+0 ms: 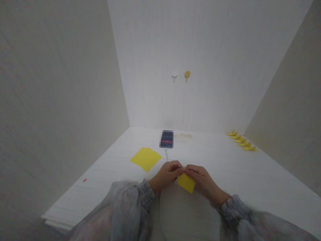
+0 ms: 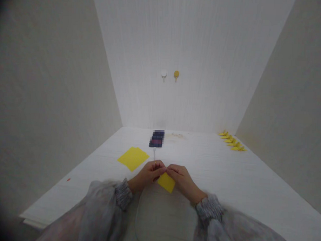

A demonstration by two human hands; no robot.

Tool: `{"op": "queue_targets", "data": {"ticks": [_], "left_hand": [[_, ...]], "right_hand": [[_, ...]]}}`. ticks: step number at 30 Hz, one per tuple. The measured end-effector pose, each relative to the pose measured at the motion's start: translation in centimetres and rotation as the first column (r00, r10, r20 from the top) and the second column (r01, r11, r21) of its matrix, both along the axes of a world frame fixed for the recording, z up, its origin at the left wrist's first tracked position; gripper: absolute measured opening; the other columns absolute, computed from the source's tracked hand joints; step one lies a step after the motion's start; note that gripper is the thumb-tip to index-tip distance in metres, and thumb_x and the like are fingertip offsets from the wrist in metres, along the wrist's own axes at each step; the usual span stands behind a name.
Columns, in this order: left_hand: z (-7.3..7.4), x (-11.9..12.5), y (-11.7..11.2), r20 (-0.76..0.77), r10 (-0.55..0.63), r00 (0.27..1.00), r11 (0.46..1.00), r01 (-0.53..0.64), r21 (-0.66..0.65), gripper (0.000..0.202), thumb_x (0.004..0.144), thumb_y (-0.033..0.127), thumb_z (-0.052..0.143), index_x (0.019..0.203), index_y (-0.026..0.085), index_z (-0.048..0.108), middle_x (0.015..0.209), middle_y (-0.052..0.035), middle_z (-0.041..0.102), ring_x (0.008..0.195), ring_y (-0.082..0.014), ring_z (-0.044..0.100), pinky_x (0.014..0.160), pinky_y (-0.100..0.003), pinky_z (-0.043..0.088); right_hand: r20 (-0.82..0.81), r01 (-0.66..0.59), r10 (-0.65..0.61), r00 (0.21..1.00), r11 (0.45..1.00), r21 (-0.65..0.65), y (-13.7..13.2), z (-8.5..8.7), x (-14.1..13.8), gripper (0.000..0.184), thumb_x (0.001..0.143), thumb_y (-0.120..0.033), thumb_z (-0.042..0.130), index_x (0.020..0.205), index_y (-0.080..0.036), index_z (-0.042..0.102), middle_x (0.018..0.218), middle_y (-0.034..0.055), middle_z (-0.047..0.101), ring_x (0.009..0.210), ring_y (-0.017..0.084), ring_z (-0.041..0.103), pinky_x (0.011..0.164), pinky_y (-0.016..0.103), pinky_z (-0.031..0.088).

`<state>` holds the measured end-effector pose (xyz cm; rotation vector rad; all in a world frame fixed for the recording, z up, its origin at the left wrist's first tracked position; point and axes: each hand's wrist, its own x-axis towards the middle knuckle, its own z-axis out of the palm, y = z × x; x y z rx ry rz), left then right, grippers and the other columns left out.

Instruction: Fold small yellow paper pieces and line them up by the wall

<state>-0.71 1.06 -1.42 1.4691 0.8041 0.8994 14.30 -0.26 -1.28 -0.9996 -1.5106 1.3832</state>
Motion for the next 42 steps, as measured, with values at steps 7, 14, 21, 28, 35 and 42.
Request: {"op": "queue_targets", "data": {"ticks": [7, 14, 21, 28, 35, 42], "left_hand": [[0.2, 0.0, 0.2, 0.074, 0.103, 0.992, 0.995, -0.102, -0.021, 0.028, 0.067, 0.040, 0.054, 0.062, 0.013, 0.048, 0.044, 0.0067, 0.036, 0.039, -0.0034, 0.029, 0.040, -0.019, 0.020], [0.2, -0.3, 0.0, 0.076, 0.182, 0.980, 0.983, -0.182, -0.008, 0.027, 0.067, 0.038, 0.055, 0.058, 0.014, 0.046, 0.040, 0.0073, 0.035, 0.038, -0.0034, 0.027, 0.039, -0.020, 0.018], [0.4, -0.3, -0.3, 0.066, 0.194, 0.979, 0.981, -0.195, 0.001, 0.030, 0.066, 0.041, 0.055, 0.057, 0.014, 0.047, 0.040, 0.0071, 0.035, 0.038, -0.0037, 0.028, 0.040, -0.020, 0.018], [0.4, -0.5, -0.4, 0.012, 0.190, 0.982, 0.981, -0.190, 0.042, 0.032, 0.067, 0.044, 0.052, 0.061, 0.014, 0.049, 0.040, 0.0069, 0.036, 0.037, -0.0040, 0.030, 0.039, -0.019, 0.020], [0.5, -0.1, -0.2, -0.008, 0.123, 0.992, 0.992, -0.123, 0.001, 0.021, 0.064, 0.033, 0.055, 0.064, 0.012, 0.053, 0.050, 0.0033, 0.047, 0.044, -0.0055, 0.039, 0.044, -0.018, 0.029], [0.6, -0.3, -0.3, 0.010, 0.183, 0.983, 0.983, -0.183, 0.011, 0.018, 0.064, 0.030, 0.054, 0.062, 0.012, 0.052, 0.054, 0.0023, 0.048, 0.049, -0.0068, 0.041, 0.048, -0.019, 0.032]], "right_hand": [[-0.045, -0.009, 0.009, 0.999, 1.000, -0.008, 0.6, 0.2, 0.6, 0.021, 0.068, -0.031, 0.055, 0.055, -0.016, 0.057, 0.049, -0.0021, 0.048, 0.046, 0.009, 0.041, 0.046, 0.022, 0.030], [0.064, -0.015, 0.012, 0.998, 0.999, 0.041, 0.7, 0.6, 1.4, 0.025, 0.071, -0.029, 0.053, 0.051, -0.015, 0.056, 0.042, -0.0036, 0.044, 0.043, 0.008, 0.038, 0.045, 0.022, 0.025], [0.064, -0.045, 0.046, 0.997, 0.999, -0.008, 0.9, 0.0, 1.5, 0.026, 0.071, -0.031, 0.054, 0.051, -0.014, 0.053, 0.043, -0.0035, 0.047, 0.041, 0.007, 0.037, 0.044, 0.022, 0.024], [0.061, -0.051, 0.052, 0.997, 0.998, -0.024, 0.9, -0.2, 1.5, 0.024, 0.070, -0.034, 0.054, 0.057, -0.014, 0.055, 0.046, -0.0028, 0.049, 0.042, 0.007, 0.040, 0.043, 0.021, 0.027], [0.103, -0.055, 0.054, 0.993, 0.998, 0.010, 0.3, 0.6, 0.5, 0.023, 0.069, -0.036, 0.053, 0.062, -0.014, 0.056, 0.047, -0.0052, 0.045, 0.042, 0.007, 0.036, 0.043, 0.020, 0.026], [0.121, -0.057, 0.052, 0.991, 0.998, 0.036, 0.4, 0.8, 0.4, 0.019, 0.073, -0.031, 0.048, 0.063, -0.016, 0.055, 0.047, -0.0057, 0.044, 0.042, 0.007, 0.035, 0.043, 0.020, 0.025]]}}
